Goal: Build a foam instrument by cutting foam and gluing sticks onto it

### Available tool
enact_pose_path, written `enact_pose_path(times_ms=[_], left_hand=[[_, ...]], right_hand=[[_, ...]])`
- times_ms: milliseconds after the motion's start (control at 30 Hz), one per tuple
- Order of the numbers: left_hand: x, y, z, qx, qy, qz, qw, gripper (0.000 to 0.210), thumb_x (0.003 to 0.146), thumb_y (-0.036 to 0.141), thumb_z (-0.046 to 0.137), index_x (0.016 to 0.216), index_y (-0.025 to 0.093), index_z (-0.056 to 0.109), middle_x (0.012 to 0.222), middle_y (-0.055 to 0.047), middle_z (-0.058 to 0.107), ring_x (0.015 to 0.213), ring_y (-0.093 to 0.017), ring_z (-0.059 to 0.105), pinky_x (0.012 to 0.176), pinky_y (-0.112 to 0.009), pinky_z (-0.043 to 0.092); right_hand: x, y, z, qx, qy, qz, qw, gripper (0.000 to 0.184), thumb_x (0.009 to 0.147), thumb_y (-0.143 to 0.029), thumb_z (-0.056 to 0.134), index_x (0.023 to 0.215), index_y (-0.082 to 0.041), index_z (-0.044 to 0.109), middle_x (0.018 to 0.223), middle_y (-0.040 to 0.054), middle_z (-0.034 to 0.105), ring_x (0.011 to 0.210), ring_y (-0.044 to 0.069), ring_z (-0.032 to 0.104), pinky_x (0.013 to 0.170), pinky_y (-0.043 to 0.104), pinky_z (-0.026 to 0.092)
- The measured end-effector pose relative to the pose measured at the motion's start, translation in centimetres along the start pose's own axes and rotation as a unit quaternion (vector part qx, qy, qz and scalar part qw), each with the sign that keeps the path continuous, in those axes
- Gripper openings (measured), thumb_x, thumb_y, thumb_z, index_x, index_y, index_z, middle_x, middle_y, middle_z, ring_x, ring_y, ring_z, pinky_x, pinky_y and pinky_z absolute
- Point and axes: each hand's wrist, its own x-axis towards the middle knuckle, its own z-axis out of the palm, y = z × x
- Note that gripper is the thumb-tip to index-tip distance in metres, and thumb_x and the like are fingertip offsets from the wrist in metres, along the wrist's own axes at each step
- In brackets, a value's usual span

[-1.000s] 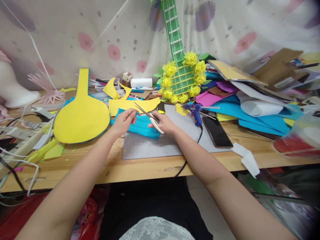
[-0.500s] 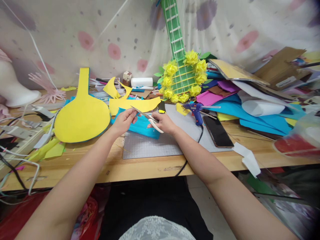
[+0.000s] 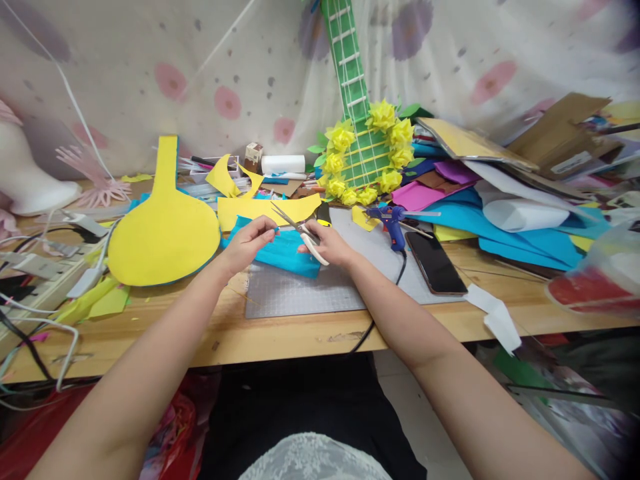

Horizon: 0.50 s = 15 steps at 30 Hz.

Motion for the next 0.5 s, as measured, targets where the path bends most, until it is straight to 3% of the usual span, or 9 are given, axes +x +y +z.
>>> enact_pose_path(times_ms=[367, 500], left_hand=[[0.12, -0.28, 0.08, 0.121, 0.006, 0.025, 0.992, 0.024, 0.084, 0.04, 0.039, 0.081, 0.019, 0.05, 0.067, 0.0, 0.047, 0.062, -0.011, 0.044, 0.058, -0.024, 0.037], [0.09, 0.1, 0.14, 0.154, 0.017, 0.027, 0.988, 0.026, 0.083, 0.039, 0.039, 0.07, 0.018, 0.047, 0.065, 0.0, 0.048, 0.062, -0.011, 0.044, 0.059, -0.024, 0.038]], right_hand=[[0.02, -0.15, 0.09, -0.046, -0.022, -0.048, 0.998, 0.045, 0.064, -0.058, 0.06, 0.081, -0.019, 0.046, 0.074, -0.0013, 0.049, 0.065, 0.011, 0.041, 0.059, 0.022, 0.029], [-0.04, -0.22, 0.07, -0.072, -0.009, -0.048, 0.996, 0.045, 0.064, -0.06, 0.059, 0.08, -0.019, 0.047, 0.074, -0.0008, 0.05, 0.064, 0.012, 0.041, 0.059, 0.022, 0.028]])
